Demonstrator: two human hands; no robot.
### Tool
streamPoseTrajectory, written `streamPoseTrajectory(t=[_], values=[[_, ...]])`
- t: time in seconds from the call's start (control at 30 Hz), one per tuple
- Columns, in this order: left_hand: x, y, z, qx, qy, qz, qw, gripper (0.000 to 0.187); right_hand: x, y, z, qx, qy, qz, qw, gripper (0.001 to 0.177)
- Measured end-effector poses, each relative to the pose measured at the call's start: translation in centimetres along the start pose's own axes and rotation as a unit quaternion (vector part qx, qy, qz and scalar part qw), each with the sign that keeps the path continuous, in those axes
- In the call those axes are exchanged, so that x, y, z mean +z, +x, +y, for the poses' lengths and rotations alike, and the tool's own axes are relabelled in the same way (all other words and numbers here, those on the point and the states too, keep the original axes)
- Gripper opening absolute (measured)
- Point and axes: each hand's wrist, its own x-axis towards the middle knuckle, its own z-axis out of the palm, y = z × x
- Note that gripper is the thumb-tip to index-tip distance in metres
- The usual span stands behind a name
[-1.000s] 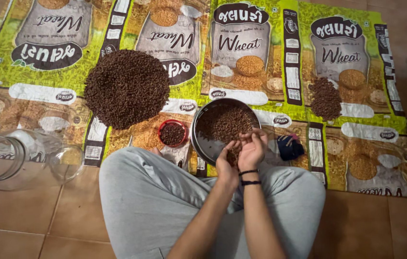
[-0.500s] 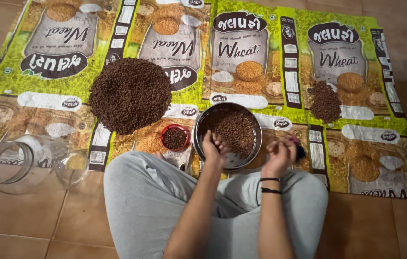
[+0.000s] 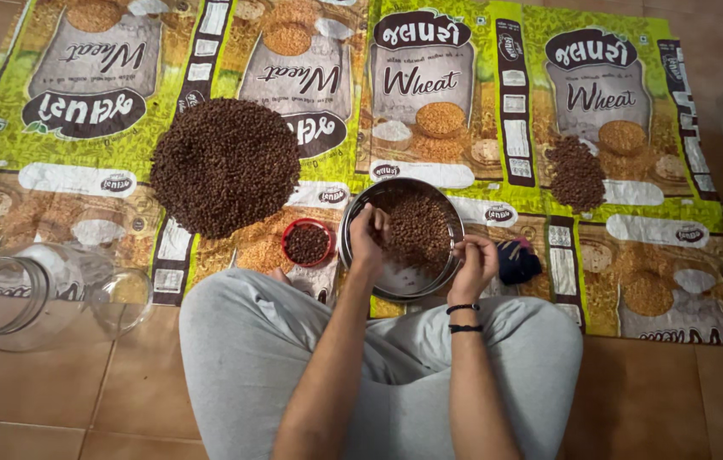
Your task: The person sits on the floor and sorts brown grains by hand, picking out debris and transferring the grains between a metal tray and a pile on a printed mat. The person repeatedly sifts through the grains, removes unwanted pieces, and occasionally shakes the tray to separate the contents.
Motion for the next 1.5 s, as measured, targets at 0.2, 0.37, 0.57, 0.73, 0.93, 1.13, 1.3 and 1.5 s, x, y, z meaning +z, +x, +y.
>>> streamPoseTrajectory(t=[0.2, 0.37, 0.57, 0.73, 0.93, 1.13, 1.3, 1.5], values=[[0.4, 1.0, 1.0, 0.024, 0.005, -0.005, 1.000, 0.049, -0.2, 0.0, 1.2, -0.017, -0.003, -0.013, 1.000, 0.009], [-2.3, 6.4, 3.6, -0.066, 0.191, 0.013, 0.979, 0.050, -1.2, 0.5, 1.9, 0.002, 0.008, -0.026, 1.000, 0.008], [-9.9, 14.4, 13.2, -0.062, 0.494, 0.005, 0.867, 0.044, -1.2, 0.6, 2.6, 0.006, -0.025, -0.054, 0.998, 0.008], [-17.8, 15.6, 21.9, 0.055, 0.430, 0.125, 0.892, 0.048, -1.1, 0.3, 3.4, -0.016, -0.038, -0.111, 0.993, 0.011], [-21.5, 16.4, 26.8, 0.137, 0.137, 0.349, 0.917, 0.045, -1.4, 0.1, 4.5, -0.011, -0.081, -0.150, 0.985, 0.012], [-22.0, 17.6, 27.1, 0.270, -0.002, 0.292, 0.918, 0.035, -1.6, 0.3, 5.5, -0.032, -0.120, -0.170, 0.978, 0.011], [-21.3, 18.1, 26.2, 0.303, 0.168, 0.243, 0.906, 0.062, -2.3, 0.4, 5.8, -0.036, -0.126, -0.168, 0.977, 0.011], [-20.8, 15.8, 26.6, 0.181, 0.234, 0.155, 0.942, 0.087, -1.8, 0.0, 5.2, -0.056, -0.146, -0.172, 0.973, 0.011]])
